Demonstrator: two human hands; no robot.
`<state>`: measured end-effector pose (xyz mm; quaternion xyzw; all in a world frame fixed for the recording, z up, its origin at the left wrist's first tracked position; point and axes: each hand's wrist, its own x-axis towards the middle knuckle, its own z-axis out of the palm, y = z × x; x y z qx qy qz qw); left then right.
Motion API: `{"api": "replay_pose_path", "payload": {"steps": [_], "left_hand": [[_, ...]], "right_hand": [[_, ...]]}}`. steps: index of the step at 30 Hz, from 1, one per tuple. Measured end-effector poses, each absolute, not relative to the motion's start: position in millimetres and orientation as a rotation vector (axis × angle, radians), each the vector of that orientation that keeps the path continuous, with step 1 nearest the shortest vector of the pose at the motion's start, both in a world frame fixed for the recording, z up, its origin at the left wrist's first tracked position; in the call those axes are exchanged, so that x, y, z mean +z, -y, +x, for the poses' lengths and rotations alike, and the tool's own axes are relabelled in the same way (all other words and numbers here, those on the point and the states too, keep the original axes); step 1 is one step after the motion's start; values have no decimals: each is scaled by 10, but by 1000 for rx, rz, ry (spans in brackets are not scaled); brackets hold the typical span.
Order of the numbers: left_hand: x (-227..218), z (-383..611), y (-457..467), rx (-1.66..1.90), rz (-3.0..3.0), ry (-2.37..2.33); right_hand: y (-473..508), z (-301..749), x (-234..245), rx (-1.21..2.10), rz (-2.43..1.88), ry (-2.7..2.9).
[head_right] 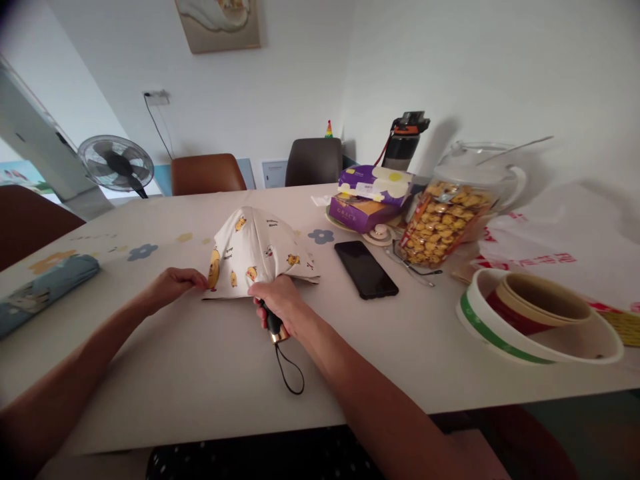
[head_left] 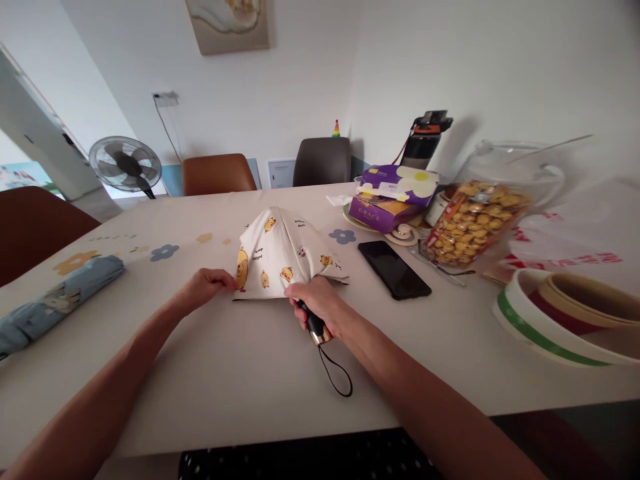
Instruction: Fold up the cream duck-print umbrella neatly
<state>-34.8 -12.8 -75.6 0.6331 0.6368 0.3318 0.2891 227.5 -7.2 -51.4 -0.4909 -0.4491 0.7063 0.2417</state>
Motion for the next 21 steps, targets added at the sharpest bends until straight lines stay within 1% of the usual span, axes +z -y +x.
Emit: {"api": "replay_pose_path", "payload": {"steps": [1, 3, 7, 9, 10, 12, 15, 18, 21], "left_hand": [[-785, -371, 114, 877, 1662, -1801], [-822, -380, 94, 990, 1599, -1945], [-768, -203, 36, 1498, 1521, -1859], [-698, -74, -30, 1664, 1406, -1833], [-665, -18, -69, 1671, 1323, -1824], [-615, 62, -149, 1575, 1156, -1775], [-600, 98, -234, 1506, 933, -1608], [-633, 50, -265, 1646, 741, -1427], [-686, -43, -273, 1817, 733, -1370]], "right_hand": [[70, 2277, -511, 1921, -1340, 1249], [71, 2284, -500, 1910, -1334, 1277], [84, 2278, -504, 1960, -1292, 1310], [98, 2272, -512, 2018, -1266, 1322], [106, 2271, -509, 2052, -1254, 1321], [126, 2278, -484, 2109, -1245, 1313], [155, 2301, -410, 2153, -1265, 1303], [174, 2320, -345, 2171, -1268, 1297], [179, 2319, -328, 2190, -1262, 1295]]}}
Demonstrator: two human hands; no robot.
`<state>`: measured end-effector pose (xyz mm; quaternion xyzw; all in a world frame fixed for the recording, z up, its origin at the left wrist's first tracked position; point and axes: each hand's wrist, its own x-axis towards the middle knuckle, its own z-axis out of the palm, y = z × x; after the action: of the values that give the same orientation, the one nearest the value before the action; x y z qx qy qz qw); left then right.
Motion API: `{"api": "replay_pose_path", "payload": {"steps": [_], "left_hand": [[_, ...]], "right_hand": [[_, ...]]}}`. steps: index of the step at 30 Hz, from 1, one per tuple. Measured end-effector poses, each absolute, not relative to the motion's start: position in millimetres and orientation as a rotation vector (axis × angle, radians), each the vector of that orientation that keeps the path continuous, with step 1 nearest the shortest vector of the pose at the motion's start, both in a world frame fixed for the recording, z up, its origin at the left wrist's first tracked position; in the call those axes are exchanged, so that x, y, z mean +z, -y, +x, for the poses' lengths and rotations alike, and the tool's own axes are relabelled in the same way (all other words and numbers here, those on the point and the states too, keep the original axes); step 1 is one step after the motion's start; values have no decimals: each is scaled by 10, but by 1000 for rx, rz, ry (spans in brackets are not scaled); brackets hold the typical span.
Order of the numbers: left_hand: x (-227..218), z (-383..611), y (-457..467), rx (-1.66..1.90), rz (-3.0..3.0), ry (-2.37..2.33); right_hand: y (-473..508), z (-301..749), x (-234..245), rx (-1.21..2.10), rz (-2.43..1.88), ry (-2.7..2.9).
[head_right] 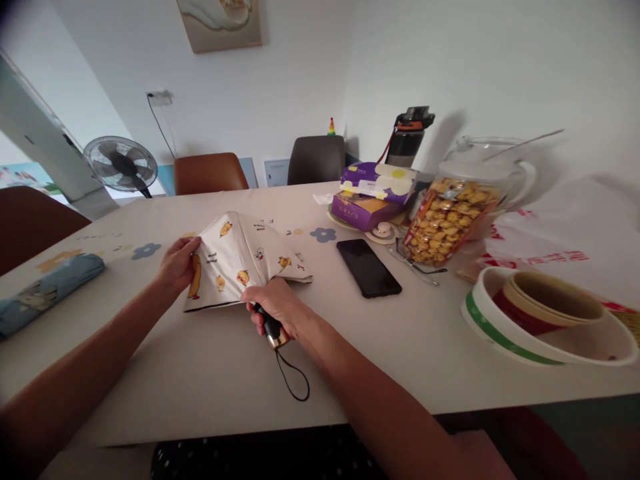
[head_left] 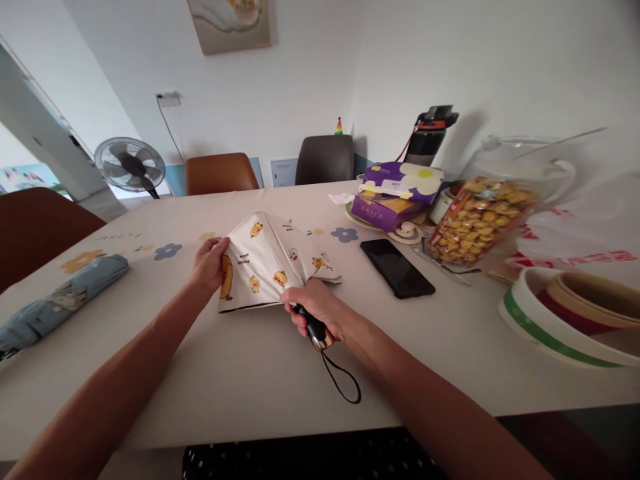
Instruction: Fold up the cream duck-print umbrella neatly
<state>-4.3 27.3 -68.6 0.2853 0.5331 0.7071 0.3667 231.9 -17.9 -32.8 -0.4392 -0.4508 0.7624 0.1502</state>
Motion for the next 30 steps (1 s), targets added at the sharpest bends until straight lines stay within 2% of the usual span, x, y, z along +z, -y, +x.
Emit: {"api": "replay_pose_path", "payload": {"steps": [3, 8, 12, 16, 19, 23, 30], "left_hand": [[-755, -127, -286, 1865, 810, -1446], [-829, -176, -299, 1676, 1001, -1771], [-728, -33, -205, 1822, 1372, -1953], [-576, 313, -35, 1819, 1531, -1808], [-505, 576, 58, 1632, 1500, -1721], [-464, 823, 54, 1443, 1378, -1688], [-461, 1013, -219, 1459, 973, -1230]], "right_hand": [[174, 2300, -355, 2210, -1274, 1275], [155, 2261, -439, 2137, -1255, 1283], [131, 2255, -482, 2050, -1312, 1322], [136, 2260, -458, 2027, -1313, 1332], [163, 2254, -418, 1973, -1334, 1324], [178, 2228, -424, 1881, -1355, 1351], [152, 2217, -539, 1888, -1251, 1399]]}}
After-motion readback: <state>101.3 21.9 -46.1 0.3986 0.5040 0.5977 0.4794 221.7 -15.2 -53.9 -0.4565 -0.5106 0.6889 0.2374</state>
